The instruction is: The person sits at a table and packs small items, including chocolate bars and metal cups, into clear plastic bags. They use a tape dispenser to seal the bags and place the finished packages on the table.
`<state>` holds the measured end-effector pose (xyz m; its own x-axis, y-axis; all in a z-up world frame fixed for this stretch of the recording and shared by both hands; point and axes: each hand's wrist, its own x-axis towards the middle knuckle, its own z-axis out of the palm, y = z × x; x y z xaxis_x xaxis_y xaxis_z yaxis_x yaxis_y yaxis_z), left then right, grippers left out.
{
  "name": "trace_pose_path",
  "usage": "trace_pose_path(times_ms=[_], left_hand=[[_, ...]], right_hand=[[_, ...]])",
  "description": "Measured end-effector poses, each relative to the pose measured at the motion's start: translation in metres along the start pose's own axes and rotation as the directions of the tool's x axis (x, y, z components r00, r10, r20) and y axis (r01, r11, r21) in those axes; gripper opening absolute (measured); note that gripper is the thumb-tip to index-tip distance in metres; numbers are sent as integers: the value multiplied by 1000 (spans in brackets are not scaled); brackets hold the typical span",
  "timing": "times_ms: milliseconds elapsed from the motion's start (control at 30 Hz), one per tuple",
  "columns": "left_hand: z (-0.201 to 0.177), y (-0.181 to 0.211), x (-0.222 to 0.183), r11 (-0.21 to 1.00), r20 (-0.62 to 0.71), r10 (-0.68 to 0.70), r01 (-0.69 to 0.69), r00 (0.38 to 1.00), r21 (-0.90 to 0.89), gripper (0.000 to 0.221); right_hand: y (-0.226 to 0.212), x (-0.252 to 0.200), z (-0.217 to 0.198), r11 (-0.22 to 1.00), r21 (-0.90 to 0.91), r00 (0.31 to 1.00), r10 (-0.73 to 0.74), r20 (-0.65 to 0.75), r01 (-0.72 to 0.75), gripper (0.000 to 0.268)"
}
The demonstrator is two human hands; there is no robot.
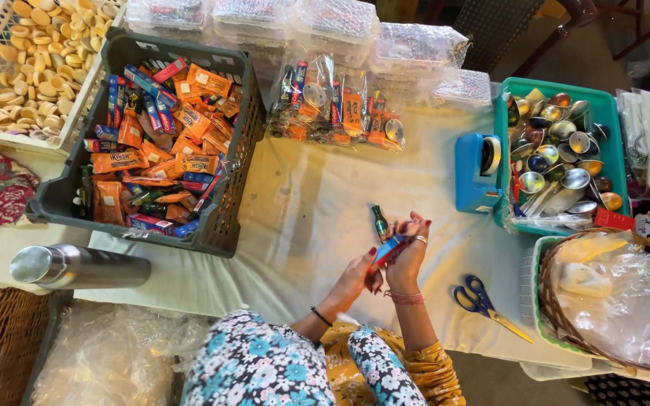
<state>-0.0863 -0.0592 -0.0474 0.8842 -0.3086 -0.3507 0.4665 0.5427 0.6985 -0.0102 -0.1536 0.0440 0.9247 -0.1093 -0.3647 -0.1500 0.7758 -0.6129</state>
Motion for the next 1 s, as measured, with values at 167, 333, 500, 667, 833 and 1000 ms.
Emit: trace_pose_path(times_ms=[167, 333, 500, 667, 833, 1000], left_hand=[[28, 35, -2, 808, -198, 367, -206, 909, 551, 40], [44, 51, -17, 140, -105, 636, 19, 765, 990, 38], [43, 47, -35, 247, -1, 476, -132, 880, 960, 37], [45, 73, -34, 516, -123, 259, -30, 958, 856, 31], [19, 72, -4, 432, -206, 361, 32, 910, 901, 37], [-1, 49, 0, 199, -215, 447, 137, 869, 970, 31]], right_hand=[[10, -12, 3, 983, -174, 982, -20, 190, 53, 25], [20, 1, -23, 969, -201, 945, 193, 265, -142, 44], [6, 3, -24, 965, -246, 988, 122, 92, -96, 30], [-2, -21, 12, 899, -408, 980, -95, 175, 160, 44], [22, -19, -11, 733, -551, 886, -153, 437, 398, 35], [36, -2, -35, 825, -535, 917, 52, 395, 184, 35]])
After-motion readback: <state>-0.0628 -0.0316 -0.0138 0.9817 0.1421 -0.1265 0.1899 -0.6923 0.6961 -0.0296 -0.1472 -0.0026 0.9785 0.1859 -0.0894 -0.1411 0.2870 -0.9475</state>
